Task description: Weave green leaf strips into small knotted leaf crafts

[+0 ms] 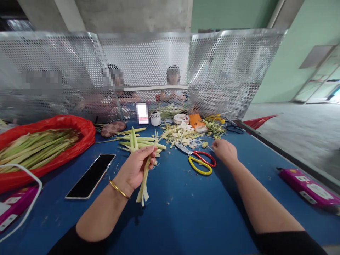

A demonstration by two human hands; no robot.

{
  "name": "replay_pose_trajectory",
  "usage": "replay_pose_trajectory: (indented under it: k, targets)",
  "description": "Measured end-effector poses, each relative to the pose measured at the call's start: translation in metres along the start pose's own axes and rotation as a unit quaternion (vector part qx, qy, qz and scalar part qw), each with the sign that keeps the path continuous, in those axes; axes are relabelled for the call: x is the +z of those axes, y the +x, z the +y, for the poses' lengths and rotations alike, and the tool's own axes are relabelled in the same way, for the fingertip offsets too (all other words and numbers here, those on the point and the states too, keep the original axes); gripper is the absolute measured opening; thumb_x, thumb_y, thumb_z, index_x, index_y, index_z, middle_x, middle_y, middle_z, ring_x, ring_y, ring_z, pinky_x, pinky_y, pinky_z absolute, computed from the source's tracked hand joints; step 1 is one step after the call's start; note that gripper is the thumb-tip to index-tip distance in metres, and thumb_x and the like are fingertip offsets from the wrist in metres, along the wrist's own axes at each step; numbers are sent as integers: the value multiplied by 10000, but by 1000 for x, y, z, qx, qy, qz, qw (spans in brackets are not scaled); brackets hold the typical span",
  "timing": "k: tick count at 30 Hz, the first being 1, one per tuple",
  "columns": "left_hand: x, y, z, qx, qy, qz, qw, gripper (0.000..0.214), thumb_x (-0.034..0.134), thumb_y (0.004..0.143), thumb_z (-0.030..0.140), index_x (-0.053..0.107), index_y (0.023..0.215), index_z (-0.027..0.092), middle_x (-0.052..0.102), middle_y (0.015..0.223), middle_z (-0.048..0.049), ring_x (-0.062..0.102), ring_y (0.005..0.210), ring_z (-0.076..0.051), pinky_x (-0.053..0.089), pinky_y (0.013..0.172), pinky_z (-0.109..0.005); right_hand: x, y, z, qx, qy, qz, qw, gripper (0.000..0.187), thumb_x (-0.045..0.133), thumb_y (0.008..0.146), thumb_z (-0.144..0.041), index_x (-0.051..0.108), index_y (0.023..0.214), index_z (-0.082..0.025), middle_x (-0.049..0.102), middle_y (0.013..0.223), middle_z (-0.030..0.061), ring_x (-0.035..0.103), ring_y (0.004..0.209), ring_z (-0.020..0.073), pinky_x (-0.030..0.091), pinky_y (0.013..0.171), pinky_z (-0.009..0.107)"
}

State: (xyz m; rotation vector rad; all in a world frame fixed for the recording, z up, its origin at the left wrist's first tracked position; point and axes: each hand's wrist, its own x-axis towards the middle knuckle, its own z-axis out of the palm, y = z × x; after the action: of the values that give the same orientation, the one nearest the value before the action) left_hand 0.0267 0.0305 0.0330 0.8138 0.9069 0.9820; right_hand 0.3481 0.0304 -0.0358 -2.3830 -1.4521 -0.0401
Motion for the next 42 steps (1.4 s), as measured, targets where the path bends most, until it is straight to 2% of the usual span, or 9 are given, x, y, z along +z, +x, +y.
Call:
replay_pose_trajectory:
  k: [4, 7, 11, 16, 19, 25, 31, 35, 42]
  targets:
    - [0, 5, -7, -19, 14, -7, 1000, 89, 598, 839, 137, 651, 778, 98, 551, 610, 21, 503, 454, -37, 360, 382, -128, -2, -3, -8, -1, 25, 35, 999, 277, 439, 915, -299, 691, 961, -192, 675, 1042, 123, 617, 894, 240, 362, 641, 296]
    - [3, 8, -11, -30, 23, -8, 999, 92, 596, 844, 143, 654, 786, 100, 551, 615, 22, 502, 457, -34, 357, 386, -127, 5, -6, -18, -38, 58, 3, 998, 210, 554, 864, -377, 707, 848, -234, 684, 945, 62, 615, 856, 216, 370, 638, 278]
    - [13, 10, -19, -61, 41, -20, 997, 91, 629, 822, 164, 648, 756, 104, 559, 621, 20, 498, 451, -35, 344, 387, -134, 23, -9, -31, -50, 104, -35, 993, 128, 632, 830, -288, 699, 764, -202, 670, 923, 71, 615, 849, 211, 418, 691, 295]
    - [28, 14, -28, -89, 67, -24, 994, 91, 647, 809, 196, 643, 770, 113, 556, 595, 26, 499, 448, -44, 328, 397, -142, 29, -4, -31, -15, 213, -58, 975, 251, 568, 925, -318, 607, 1124, -172, 613, 1164, 81, 612, 988, 206, 512, 849, 410]
    - [35, 19, -31, -90, 82, -10, 993, 101, 647, 813, 212, 639, 782, 116, 565, 601, 24, 513, 462, -50, 333, 407, -147, 25, 1, -27, 20, 315, -75, 946, 310, 566, 929, -321, 567, 1201, -173, 593, 1208, 87, 617, 1002, 214, 529, 841, 422]
    - [50, 33, -35, -91, 88, 6, 992, 72, 652, 813, 182, 634, 788, 117, 628, 699, 4, 563, 491, -55, 357, 392, -145, 18, 5, -22, 71, 506, -131, 850, 328, 574, 924, -322, 558, 1212, -165, 594, 1202, 88, 620, 995, 218, 535, 828, 423]
    - [78, 51, -41, -137, 61, -14, 989, 30, 606, 848, 126, 623, 832, 107, 686, 809, -46, 630, 545, -74, 388, 380, -135, 7, 1, -18, 43, 602, -154, 782, 244, 578, 918, -322, 594, 1078, -139, 644, 993, 52, 633, 785, 145, 544, 685, 308]
    - [90, 68, -44, -203, 27, -49, 977, 135, 558, 892, 141, 588, 768, 97, 655, 677, -62, 611, 493, -81, 400, 380, -125, -5, -6, -22, -22, 622, -214, 753, 243, 696, 792, -369, 590, 845, -157, 641, 733, -5, 561, 553, 72, 477, 529, 193]
    - [80, 74, -45, -227, -3, -69, 972, 214, 491, 930, 148, 579, 743, 92, 551, 510, 11, 527, 376, -66, 413, 352, -138, -25, -21, -23, -121, 519, -398, 746, 350, 795, 614, -403, 660, 810, -147, 729, 712, 53, 650, 529, 140, 479, 456, 208]
